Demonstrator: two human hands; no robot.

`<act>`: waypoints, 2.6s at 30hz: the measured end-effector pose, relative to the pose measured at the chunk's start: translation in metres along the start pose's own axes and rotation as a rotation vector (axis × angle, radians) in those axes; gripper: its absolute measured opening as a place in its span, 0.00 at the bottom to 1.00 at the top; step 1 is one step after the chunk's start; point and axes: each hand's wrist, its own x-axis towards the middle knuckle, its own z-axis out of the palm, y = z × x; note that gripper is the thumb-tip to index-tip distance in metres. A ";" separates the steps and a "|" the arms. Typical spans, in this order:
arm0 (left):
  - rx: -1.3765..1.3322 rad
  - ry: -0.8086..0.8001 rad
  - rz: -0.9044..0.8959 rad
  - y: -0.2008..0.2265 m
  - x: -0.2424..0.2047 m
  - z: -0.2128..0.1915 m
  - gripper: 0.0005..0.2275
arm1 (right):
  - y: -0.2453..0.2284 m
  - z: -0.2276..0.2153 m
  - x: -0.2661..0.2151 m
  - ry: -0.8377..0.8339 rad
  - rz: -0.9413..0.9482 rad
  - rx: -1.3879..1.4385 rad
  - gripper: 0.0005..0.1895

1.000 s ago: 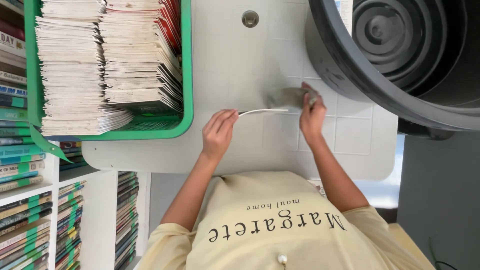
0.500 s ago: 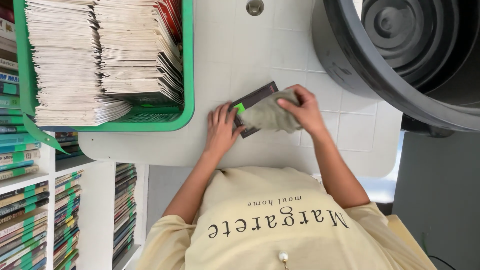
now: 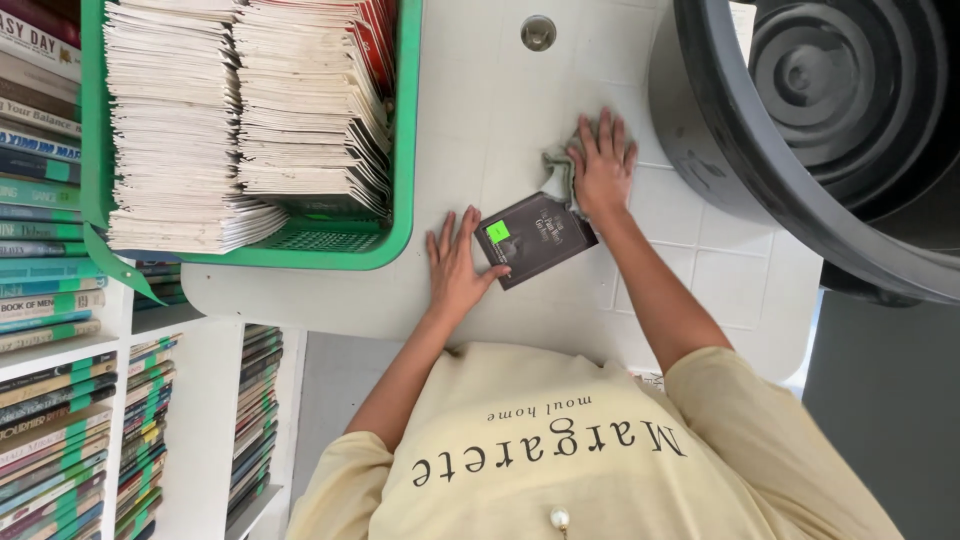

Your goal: Wiping down small pamphlets with a cleaning cloth and placing them in a container.

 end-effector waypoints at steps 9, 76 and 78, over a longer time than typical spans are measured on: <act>-0.059 0.044 -0.054 -0.001 0.003 0.002 0.59 | -0.096 -0.021 -0.074 -0.247 -0.284 0.029 0.31; -0.276 -0.108 0.321 0.080 0.023 -0.053 0.17 | -0.108 -0.172 -0.101 0.215 -0.169 0.651 0.14; -0.203 0.004 0.479 0.077 0.019 -0.060 0.21 | -0.101 -0.173 -0.097 0.163 -0.088 0.678 0.18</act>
